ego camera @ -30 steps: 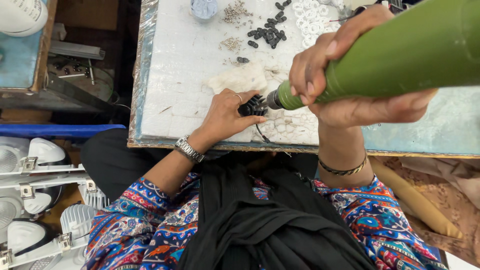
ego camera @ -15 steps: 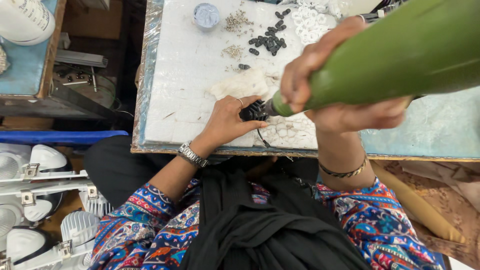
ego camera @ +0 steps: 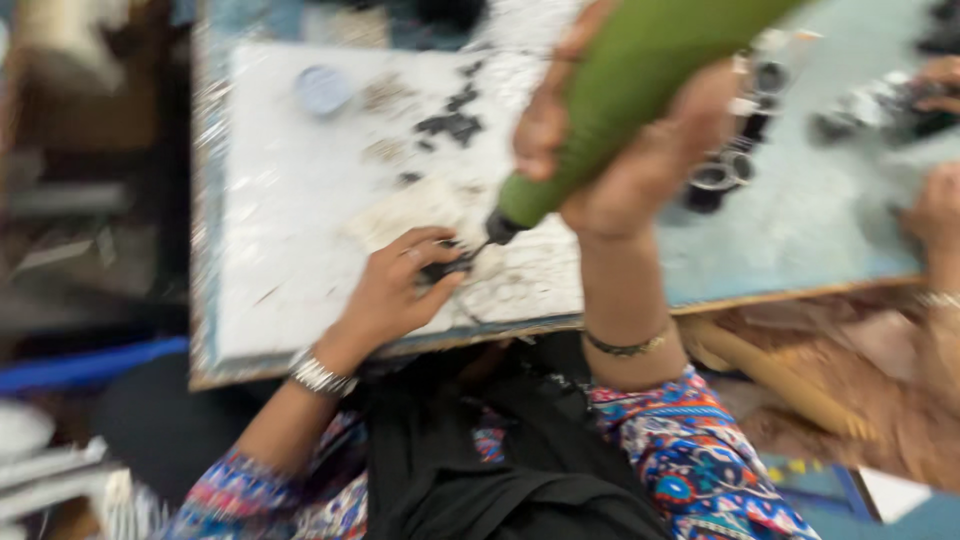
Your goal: The person assembles components for LED lights by hand and using an electric screwdriver.
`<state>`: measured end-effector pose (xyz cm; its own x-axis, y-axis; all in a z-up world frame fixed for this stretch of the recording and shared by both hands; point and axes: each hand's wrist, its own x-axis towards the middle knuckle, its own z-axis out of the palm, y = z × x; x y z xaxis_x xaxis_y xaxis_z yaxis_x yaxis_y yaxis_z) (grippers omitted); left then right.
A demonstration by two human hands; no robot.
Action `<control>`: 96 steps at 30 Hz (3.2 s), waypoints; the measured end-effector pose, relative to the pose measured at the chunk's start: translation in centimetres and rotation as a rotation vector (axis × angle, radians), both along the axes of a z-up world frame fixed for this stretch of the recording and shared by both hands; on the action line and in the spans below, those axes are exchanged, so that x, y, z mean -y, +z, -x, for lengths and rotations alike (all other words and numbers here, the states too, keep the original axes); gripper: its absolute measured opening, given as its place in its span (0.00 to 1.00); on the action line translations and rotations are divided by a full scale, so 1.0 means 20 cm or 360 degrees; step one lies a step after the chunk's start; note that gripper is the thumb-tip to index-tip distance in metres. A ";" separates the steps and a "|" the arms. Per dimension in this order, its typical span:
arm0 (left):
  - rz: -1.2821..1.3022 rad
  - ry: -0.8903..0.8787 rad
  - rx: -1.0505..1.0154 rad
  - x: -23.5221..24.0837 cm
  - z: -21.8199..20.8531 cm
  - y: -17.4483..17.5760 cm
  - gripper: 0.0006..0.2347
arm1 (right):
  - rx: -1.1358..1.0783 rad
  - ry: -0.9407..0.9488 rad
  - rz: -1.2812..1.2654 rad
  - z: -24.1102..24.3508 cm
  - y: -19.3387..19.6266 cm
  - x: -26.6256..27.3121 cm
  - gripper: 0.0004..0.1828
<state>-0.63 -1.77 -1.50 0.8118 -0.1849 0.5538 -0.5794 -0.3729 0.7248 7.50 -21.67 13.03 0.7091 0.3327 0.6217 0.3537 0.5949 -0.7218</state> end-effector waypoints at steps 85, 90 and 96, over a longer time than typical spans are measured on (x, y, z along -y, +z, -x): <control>0.0389 0.0297 -0.0303 0.01 -0.07 0.12 0.15 | 0.0789 -0.1117 0.2356 0.38 -0.84 -0.05 0.39; 0.0653 0.0375 -0.0016 -0.21 -0.07 0.24 0.17 | 0.0820 -0.1060 0.2428 0.38 -0.81 -0.05 0.44; 0.0654 0.0498 -0.0164 -0.47 0.02 0.20 0.11 | 0.0701 -0.0968 0.2190 0.37 -0.73 -0.05 0.50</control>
